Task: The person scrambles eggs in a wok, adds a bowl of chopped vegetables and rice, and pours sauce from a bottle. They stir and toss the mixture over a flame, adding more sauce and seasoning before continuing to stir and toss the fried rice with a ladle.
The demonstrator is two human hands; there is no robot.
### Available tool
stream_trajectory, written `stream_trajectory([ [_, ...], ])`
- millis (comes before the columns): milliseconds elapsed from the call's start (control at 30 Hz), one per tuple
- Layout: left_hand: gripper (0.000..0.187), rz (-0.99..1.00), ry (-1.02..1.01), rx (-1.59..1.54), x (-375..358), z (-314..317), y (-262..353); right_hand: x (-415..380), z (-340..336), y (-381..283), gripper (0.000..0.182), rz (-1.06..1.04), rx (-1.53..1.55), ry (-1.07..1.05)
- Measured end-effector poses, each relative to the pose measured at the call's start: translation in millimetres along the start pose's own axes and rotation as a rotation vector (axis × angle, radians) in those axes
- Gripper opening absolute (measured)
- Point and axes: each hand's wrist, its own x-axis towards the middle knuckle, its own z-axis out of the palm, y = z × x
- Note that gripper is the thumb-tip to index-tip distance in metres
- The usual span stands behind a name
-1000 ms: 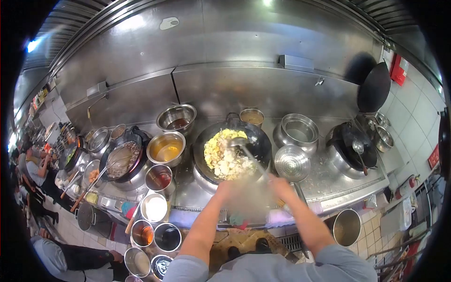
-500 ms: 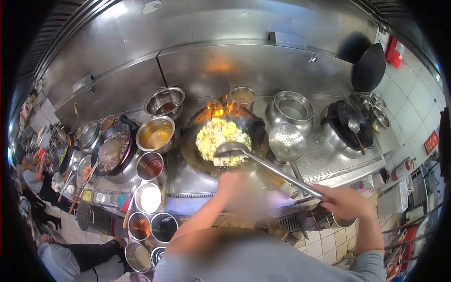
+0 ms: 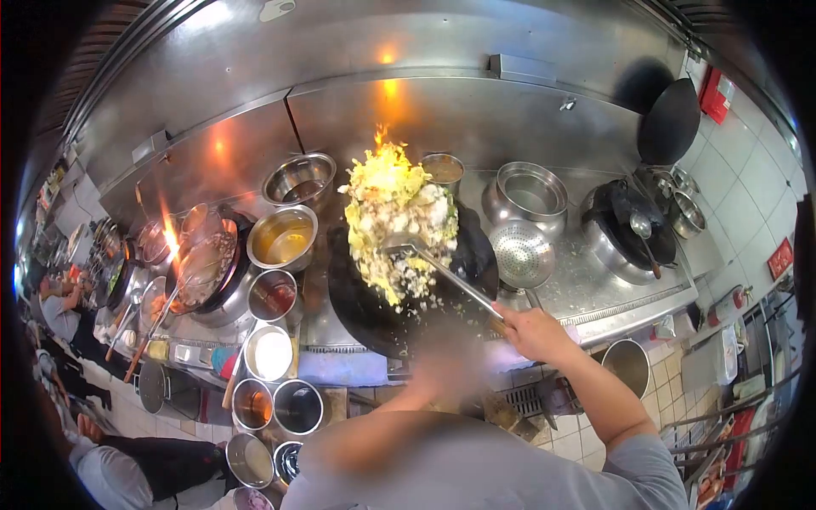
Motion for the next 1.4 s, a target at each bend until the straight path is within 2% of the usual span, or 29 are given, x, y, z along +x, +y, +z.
stream_trajectory([
  [67,0.036,0.025,0.011,0.021,23.9,-21.5,-3.9,-11.0,-9.2,-5.5,0.050,0.001,0.006,-0.010],
  [100,0.037,-0.125,-0.082,-0.011,38.2,-17.7,-22.9,-20.0,-21.4,-10.5,0.050,0.038,0.014,-0.073],
  [133,0.038,-0.159,-0.085,-0.046,48.8,-11.2,-50.0,-28.8,-37.1,-16.2,0.051,0.070,0.019,-0.130],
  [167,0.039,-0.190,-0.132,-0.063,50.5,-16.3,-48.3,-42.3,-58.7,-20.9,0.052,0.071,0.052,-0.184],
  [267,0.040,-0.172,-0.320,-0.007,43.8,-61.8,7.0,-86.0,-133.5,-21.7,0.052,0.026,-0.078,-0.329],
  [367,0.038,-0.088,-0.196,-0.038,56.1,-93.1,18.9,-96.2,-162.7,-23.5,0.050,-0.014,-0.071,-0.392],
  [433,0.034,-0.027,-0.088,-0.046,73.0,-91.3,8.0,-76.4,-141.8,-28.3,0.048,0.015,-0.114,-0.363],
  [500,0.032,-0.029,-0.002,-0.018,76.7,-49.4,-19.6,-39.6,-98.3,-19.6,0.046,-0.008,-0.158,-0.222],
  [533,0.032,-0.070,0.039,-0.053,66.1,-27.3,-25.1,-20.5,-67.1,-10.6,0.045,-0.051,-0.141,-0.144],
  [600,0.030,0.050,0.051,0.071,33.6,4.8,-28.1,5.7,-28.2,-18.7,0.045,0.040,-0.163,-0.078],
  [633,0.029,-0.046,-0.063,-0.009,21.4,-5.9,-13.0,8.3,-20.7,-21.1,0.045,0.038,-0.171,-0.079],
  [733,0.033,-0.128,-0.148,-0.130,-2.6,-7.3,-12.3,11.8,-17.1,-26.0,0.044,0.035,-0.097,0.037],
  [800,0.035,-0.046,-0.176,0.033,38.2,-40.2,-22.0,2.8,-19.3,-28.9,0.045,0.064,0.089,-0.031],
  [833,0.037,-0.088,-0.110,-0.031,54.3,-28.7,-46.4,0.4,-20.3,-29.5,0.040,0.105,0.252,-0.084],
  [867,0.039,-0.089,-0.065,-0.011,67.5,-24.6,-63.9,-1.9,-18.2,-23.5,0.040,0.097,0.248,-0.081],
  [933,0.029,-0.152,-0.158,0.038,83.6,-20.9,-80.9,-2.0,-14.5,-6.5,0.035,0.421,1.411,-0.358],
  [967,0.029,-0.150,-0.142,0.045,84.4,-20.8,-77.3,-2.0,-18.5,-5.7,0.031,0.300,1.806,-0.411],
  [1000,0.023,-0.141,0.055,0.183,77.3,-16.8,-66.4,0.1,-27.7,-15.2,0.031,0.290,1.798,-0.416],
  [1033,0.017,-0.133,0.249,0.322,67.1,-13.4,-56.3,3.0,-38.0,-29.6,0.032,0.124,1.818,-0.221],
  [1067,0.011,-0.110,0.238,0.169,54.2,-19.2,-41.1,9.2,-45.6,-36.9,0.034,-0.044,1.828,-0.018],
  [1100,0.015,-0.084,0.220,0.013,41.2,-22.1,-28.1,22.6,-47.8,-24.1,0.027,-0.081,1.316,0.134],
  [1133,0.015,-0.079,0.213,0.015,29.5,-12.4,-28.8,40.2,-51.4,-26.0,0.020,-0.145,0.877,0.348],
  [1167,0.022,-0.162,0.031,0.049,16.4,-1.7,-31.3,60.5,-53.5,-31.4,0.014,-0.191,0.427,0.531],
  [1200,0.032,-0.244,-0.153,0.083,3.1,9.6,-32.6,89.2,-45.2,-27.6,0.014,-0.275,0.696,0.592],
  [1233,0.032,-0.240,-0.161,0.084,-2.7,9.1,-26.3,124.6,-34.8,-33.4,0.014,-0.284,1.168,0.660],
  [1267,0.038,-0.338,-0.200,0.180,-4.6,4.1,-16.9,156.0,-38.8,-37.5,0.022,-0.382,1.387,0.664],
  [1300,0.044,-0.439,-0.243,0.274,-8.5,3.2,-9.7,184.9,-48.5,-38.5,0.029,-0.387,1.521,0.513],
  [1333,0.044,-0.440,-0.252,0.272,-15.4,16.8,-17.6,215.1,-60.1,-40.2,0.033,-0.366,1.484,0.481],
  [1400,0.053,-0.396,-0.316,0.345,-24.0,47.9,-45.8,263.3,-96.5,-54.9,0.036,-0.319,1.391,0.570],
])
